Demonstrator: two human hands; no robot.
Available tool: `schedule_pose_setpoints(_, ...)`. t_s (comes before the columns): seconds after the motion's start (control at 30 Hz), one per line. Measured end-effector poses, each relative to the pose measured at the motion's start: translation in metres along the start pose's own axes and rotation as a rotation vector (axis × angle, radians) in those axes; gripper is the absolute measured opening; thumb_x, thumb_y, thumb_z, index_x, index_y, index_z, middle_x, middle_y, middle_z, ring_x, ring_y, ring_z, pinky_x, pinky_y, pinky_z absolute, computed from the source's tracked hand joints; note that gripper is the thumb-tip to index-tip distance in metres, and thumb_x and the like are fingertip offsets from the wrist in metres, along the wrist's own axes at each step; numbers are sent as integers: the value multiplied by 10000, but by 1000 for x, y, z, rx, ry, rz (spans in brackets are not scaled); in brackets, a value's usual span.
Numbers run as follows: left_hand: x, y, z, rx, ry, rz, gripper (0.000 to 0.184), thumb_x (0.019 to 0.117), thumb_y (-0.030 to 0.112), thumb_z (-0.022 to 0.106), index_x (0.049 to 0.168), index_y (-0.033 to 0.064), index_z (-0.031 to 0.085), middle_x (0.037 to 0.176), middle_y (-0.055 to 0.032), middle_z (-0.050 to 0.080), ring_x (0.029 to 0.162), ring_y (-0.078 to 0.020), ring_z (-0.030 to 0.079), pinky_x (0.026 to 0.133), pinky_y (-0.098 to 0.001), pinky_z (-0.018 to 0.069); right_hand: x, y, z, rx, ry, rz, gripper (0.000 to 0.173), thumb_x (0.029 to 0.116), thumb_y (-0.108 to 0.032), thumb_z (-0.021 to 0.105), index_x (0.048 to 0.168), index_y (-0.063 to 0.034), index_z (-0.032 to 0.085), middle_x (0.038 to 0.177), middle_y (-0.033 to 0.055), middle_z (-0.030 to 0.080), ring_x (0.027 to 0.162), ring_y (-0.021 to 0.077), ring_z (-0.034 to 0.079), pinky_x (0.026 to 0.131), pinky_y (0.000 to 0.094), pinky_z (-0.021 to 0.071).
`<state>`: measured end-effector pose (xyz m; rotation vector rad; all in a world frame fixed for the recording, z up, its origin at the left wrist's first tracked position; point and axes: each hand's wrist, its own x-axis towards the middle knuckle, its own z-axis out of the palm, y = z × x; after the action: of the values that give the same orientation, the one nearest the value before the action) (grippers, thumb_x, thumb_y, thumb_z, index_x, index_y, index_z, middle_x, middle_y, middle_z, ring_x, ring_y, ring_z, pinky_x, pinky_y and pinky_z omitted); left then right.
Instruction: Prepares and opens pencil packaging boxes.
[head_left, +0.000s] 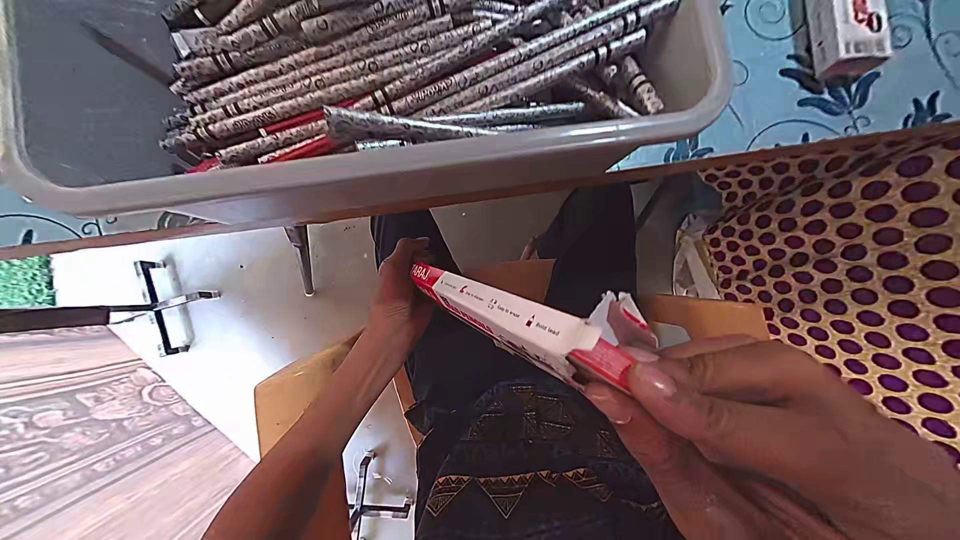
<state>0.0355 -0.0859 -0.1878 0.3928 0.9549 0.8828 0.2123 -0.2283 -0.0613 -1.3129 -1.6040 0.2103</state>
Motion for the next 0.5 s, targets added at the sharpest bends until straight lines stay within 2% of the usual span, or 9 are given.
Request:
schedule_pose_setpoints(0.13,10,8,8,9,173,29,351,1033,148,440,693,212,501,535,91,475,450,1,464,457,-148,416,3,1,-6,-8,-84,6,100,969,-151,716,1049,-92,705,925,2,638,888,21,643,813,136,556)
schedule_pose_setpoints(0.23,11,9,3,31,177,76,368,1034,134,426,687,219,515,535,98,482,455,7,468,465,-151,422,8,0,-18,-70,-203,39,102,990,-163,691,1061,-93,714,936,9,642,896,6,626,801,98,515)
schedule_pose_setpoints(0.33,12,9,0,29,189,113,370,1023,105,434,678,200,527,527,91,492,451,4,480,455,-155,432,11,-1,-23,-117,-237,96,104,998,-186,683,1063,-122,733,942,-3,669,898,-4,635,777,88,509)
schedule_pose_setpoints(0.5,7,6,-2,116,229,121,310,1021,138,493,731,235,544,562,117,510,481,23,498,479,-142,453,23,-2,-17,-217,-217,157,100,990,-204,686,995,-128,751,822,24,635,802,5,595,706,80,466)
